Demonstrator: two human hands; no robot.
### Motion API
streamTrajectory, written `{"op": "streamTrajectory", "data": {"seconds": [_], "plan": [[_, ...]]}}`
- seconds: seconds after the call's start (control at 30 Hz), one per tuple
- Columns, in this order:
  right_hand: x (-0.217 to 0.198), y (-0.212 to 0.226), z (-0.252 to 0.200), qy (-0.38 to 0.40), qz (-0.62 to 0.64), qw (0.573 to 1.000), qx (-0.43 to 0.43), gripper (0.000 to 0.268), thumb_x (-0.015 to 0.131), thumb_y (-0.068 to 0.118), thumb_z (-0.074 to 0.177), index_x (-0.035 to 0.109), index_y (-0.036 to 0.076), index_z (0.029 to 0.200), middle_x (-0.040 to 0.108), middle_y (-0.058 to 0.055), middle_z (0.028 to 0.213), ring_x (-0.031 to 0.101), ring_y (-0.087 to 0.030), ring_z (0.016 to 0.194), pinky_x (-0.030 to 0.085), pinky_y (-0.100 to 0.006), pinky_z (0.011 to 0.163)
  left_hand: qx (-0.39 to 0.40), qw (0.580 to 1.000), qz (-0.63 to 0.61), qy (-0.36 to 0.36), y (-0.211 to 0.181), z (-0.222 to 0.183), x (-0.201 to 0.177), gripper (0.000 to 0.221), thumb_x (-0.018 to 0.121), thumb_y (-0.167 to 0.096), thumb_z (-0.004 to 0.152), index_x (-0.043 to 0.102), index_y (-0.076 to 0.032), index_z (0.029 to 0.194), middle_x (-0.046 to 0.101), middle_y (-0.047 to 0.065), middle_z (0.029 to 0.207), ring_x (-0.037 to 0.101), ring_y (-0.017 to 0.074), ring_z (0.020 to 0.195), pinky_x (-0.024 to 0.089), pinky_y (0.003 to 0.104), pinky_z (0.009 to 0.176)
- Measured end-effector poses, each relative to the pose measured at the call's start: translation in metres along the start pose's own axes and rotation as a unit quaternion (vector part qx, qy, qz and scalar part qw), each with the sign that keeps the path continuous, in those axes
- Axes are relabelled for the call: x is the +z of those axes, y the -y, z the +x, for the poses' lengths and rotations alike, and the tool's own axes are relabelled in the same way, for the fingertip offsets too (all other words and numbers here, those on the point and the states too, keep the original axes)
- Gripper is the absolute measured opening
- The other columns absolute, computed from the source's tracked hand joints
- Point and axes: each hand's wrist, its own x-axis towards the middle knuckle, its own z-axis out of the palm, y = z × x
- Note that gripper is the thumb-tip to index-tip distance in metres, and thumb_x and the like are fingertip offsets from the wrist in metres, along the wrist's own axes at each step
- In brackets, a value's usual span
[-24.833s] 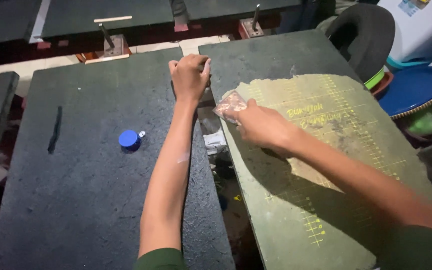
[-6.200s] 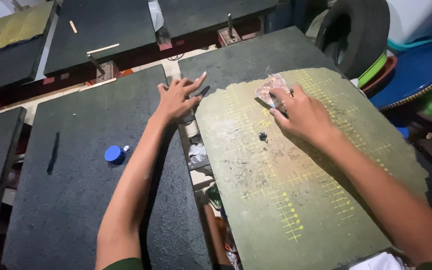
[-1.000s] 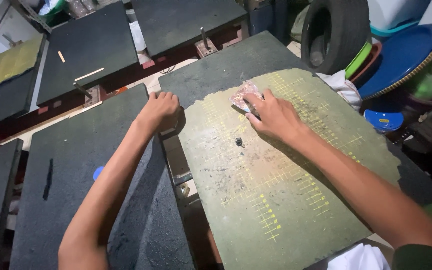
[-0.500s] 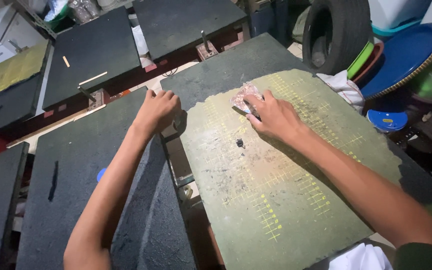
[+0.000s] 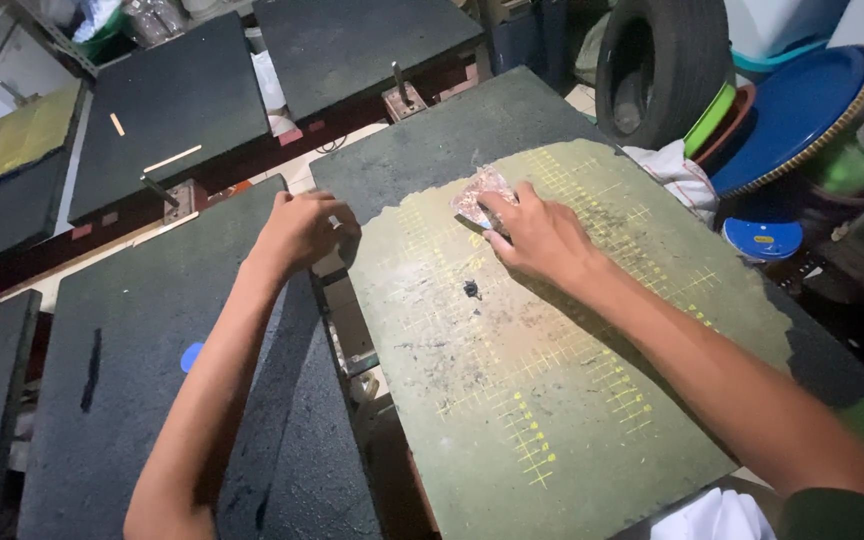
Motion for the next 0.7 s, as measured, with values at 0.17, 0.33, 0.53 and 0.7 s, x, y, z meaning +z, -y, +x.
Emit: {"op": "streamTrajectory", "data": {"seconds": [0.17, 0.33, 0.53, 0.7], "plan": [[0.002, -0.002, 0.001, 0.012, 0.01, 1.0, 0.0, 0.044, 0.063, 0.042, 0.095, 0.054, 0.027, 0.135, 0.056, -0.015, 0.102, 0.074, -0.051, 0.082, 0.061, -0.06, 0.075, 0.006, 0.994, 0.112, -0.001, 0.01, 0.014, 0.022, 0.017, 0.069, -0.023, 0.096, 0.075, -0.027, 0.112, 0.075, -0.004, 0.104, 0.07, 0.0186, 0.101, 0.043, 0.049, 0.106], [0.006, -0.001, 0.002, 0.001, -0.015, 1.0, 0.002, 0.045, 0.063, 0.043, 0.095, 0.053, 0.029, 0.136, 0.056, -0.014, 0.103, 0.075, -0.048, 0.081, 0.062, -0.058, 0.074, 0.042, 0.956, 0.29, 0.009, -0.002, 0.021, 0.024, 0.026, 0.071, -0.022, 0.093, 0.072, -0.019, 0.12, 0.075, 0.0, 0.109, 0.07, 0.0172, 0.106, 0.042, 0.05, 0.109], [0.005, -0.001, 0.001, 0.002, -0.002, 1.0, -0.002, 0.045, 0.064, 0.041, 0.095, 0.053, 0.027, 0.136, 0.056, -0.014, 0.103, 0.075, -0.049, 0.08, 0.061, -0.059, 0.073, 0.035, 0.955, 0.291, 0.034, 0.009, 0.032, 0.045, 0.033, 0.073, -0.028, 0.09, 0.068, -0.015, 0.12, 0.072, 0.003, 0.109, 0.069, 0.0195, 0.107, 0.043, 0.051, 0.108], [0.005, -0.003, 0.003, -0.003, -0.006, 1.0, -0.003, 0.044, 0.065, 0.041, 0.094, 0.054, 0.027, 0.135, 0.055, -0.014, 0.104, 0.075, -0.048, 0.08, 0.062, -0.058, 0.073, 0.0, 0.968, 0.242, 0.061, 0.012, 0.041, 0.049, 0.043, 0.073, -0.039, 0.088, 0.067, -0.015, 0.124, 0.071, 0.002, 0.113, 0.069, 0.0188, 0.109, 0.043, 0.048, 0.109]]}}
